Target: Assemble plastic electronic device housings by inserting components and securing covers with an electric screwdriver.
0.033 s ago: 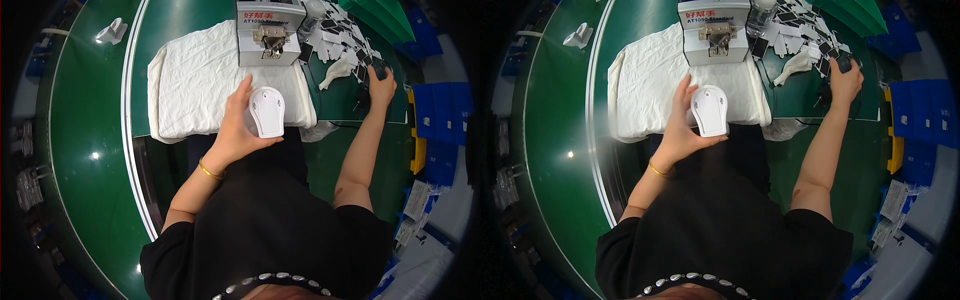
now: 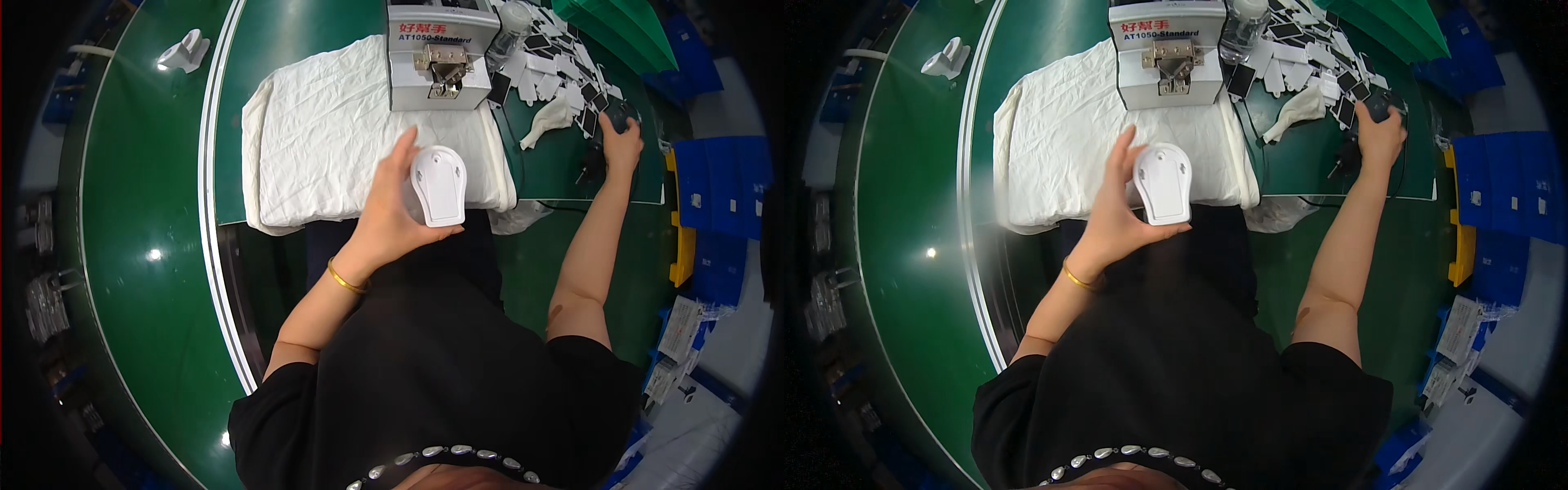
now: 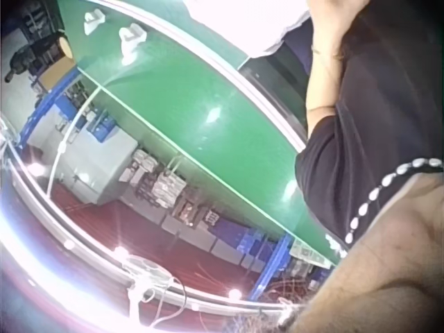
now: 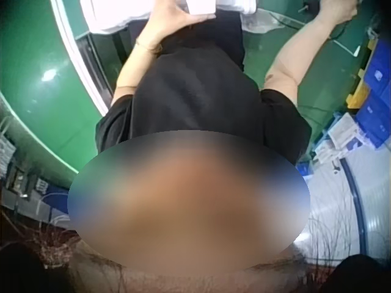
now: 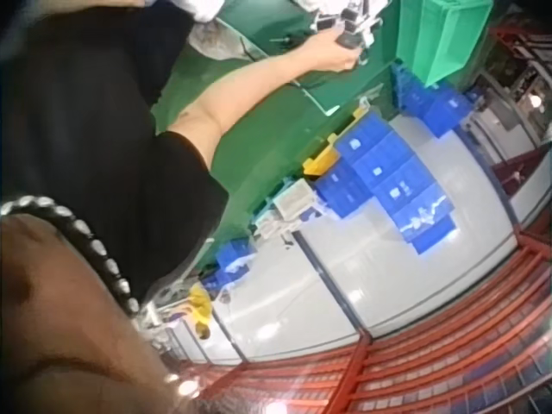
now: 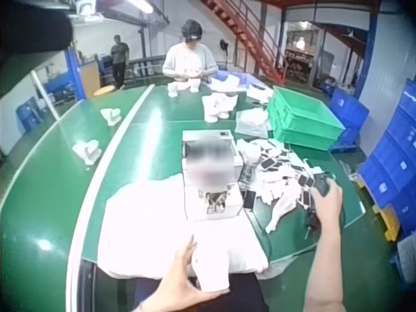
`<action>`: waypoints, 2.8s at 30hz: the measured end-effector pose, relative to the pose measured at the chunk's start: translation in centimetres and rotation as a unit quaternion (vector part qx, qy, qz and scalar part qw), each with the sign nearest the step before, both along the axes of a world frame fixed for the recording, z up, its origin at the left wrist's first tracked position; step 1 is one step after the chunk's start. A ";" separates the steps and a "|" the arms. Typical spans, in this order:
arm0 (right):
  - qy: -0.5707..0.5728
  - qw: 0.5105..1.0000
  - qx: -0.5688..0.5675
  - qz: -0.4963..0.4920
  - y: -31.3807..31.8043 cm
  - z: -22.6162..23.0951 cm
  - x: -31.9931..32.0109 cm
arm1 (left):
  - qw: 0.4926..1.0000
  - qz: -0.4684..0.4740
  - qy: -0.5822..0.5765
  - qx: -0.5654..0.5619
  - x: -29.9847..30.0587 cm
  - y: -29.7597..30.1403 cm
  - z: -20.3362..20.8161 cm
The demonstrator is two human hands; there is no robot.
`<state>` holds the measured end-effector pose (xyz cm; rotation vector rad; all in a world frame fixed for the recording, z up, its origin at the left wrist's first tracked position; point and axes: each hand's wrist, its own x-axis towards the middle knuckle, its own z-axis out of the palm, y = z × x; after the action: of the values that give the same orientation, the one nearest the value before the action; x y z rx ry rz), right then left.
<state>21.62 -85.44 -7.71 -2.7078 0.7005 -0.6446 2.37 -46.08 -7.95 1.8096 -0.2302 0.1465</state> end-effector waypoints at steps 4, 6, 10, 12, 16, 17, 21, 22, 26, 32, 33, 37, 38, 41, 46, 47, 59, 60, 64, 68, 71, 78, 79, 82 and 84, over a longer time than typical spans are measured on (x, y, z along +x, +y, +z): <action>0.059 0.969 0.240 0.022 -3.2 -2.9 2.2 | 0.995 -0.015 -0.028 0.099 0.0 -0.4 -1.3; 0.046 0.921 0.382 0.056 -4.1 -2.9 2.4 | 0.996 -0.013 -0.015 0.088 -0.2 -0.3 -1.5; -0.057 0.690 0.696 0.192 -3.6 -1.2 0.5 | 0.981 -0.014 -0.134 0.137 -0.3 0.4 -2.3; -0.123 0.466 0.816 0.320 -1.4 0.4 -0.4 | 0.975 -0.013 -0.156 0.157 -0.5 0.3 -2.6; -0.187 0.408 0.780 0.435 11.8 10.2 -4.0 | 0.973 -0.001 -0.168 0.159 -0.5 -0.3 -2.9; -0.220 0.392 0.761 0.467 13.7 11.1 -3.8 | 0.972 0.007 -0.169 0.162 -0.5 -0.4 -2.9; -0.247 0.480 0.645 0.541 19.9 11.1 -1.4 | 0.972 0.017 -0.168 0.162 -0.7 -0.1 -2.9; -0.251 0.553 0.551 0.572 21.4 11.4 -1.1 | 0.972 0.015 -0.168 0.163 -0.7 -0.1 -2.9; -0.232 0.608 0.463 0.601 25.5 10.9 -1.4 | 0.973 0.015 -0.164 0.159 -0.8 0.0 -3.0; -0.060 0.611 0.545 0.572 27.1 14.6 -4.0 | 0.971 0.019 -0.181 0.155 -0.7 0.3 -3.1; -0.139 0.690 0.454 0.546 27.8 14.4 -3.7 | 0.971 0.017 -0.181 0.152 -0.7 0.3 -3.1; -0.162 0.711 0.457 0.509 27.7 13.4 -2.2 | 0.971 0.018 -0.184 0.151 -0.6 0.1 -3.2; -0.155 0.660 0.533 0.507 27.7 13.2 -2.2 | 0.972 0.017 -0.183 0.148 -0.5 0.1 -3.2; -0.159 0.631 0.536 0.537 26.2 12.0 -2.8 | 0.971 0.019 -0.189 0.145 -0.4 0.2 -3.7; -0.152 0.623 0.527 0.557 25.4 11.8 -10.5 | 0.973 0.014 -0.179 0.145 -0.6 0.3 -3.2; -0.142 0.632 0.512 0.564 25.3 12.1 -11.4 | 0.972 0.015 -0.180 0.148 -0.6 0.3 -3.3; -0.117 0.661 0.467 0.575 25.2 11.6 -12.1 | 0.975 0.013 -0.172 0.142 -0.5 0.3 -3.4; -0.113 0.660 0.465 0.580 25.1 11.5 -12.0 | 0.975 0.014 -0.171 0.141 -0.5 0.3 -3.4; -0.094 0.661 0.459 0.586 25.6 11.8 -12.2 | 0.977 0.016 -0.166 0.135 -0.5 0.4 -3.4; -0.089 0.661 0.423 0.613 25.4 11.5 -12.0 | 0.975 0.016 -0.172 0.139 -0.5 0.3 -3.4; -0.078 0.672 0.411 0.612 25.6 11.1 -12.0 | 0.976 0.017 -0.171 0.135 -0.6 0.3 -3.6; -0.124 0.640 0.462 0.601 25.9 10.3 -11.7 | 0.975 0.017 -0.169 0.141 -0.7 0.3 -3.4; -0.118 0.629 0.468 0.609 25.9 10.3 -11.5 | 0.976 0.018 -0.168 0.135 -0.7 0.3 -3.5; -0.118 0.579 0.537 0.601 25.3 10.4 -11.0 | 0.977 0.018 -0.167 0.129 -0.6 0.1 -3.7; -0.147 0.576 0.563 0.574 23.4 10.3 -9.3 | 0.977 0.017 -0.169 0.128 -0.6 0.0 -3.5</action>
<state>12.33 -62.07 2.63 -1.2340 -0.6340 -0.1113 1.74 -46.06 -11.48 2.0380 -0.4764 0.4680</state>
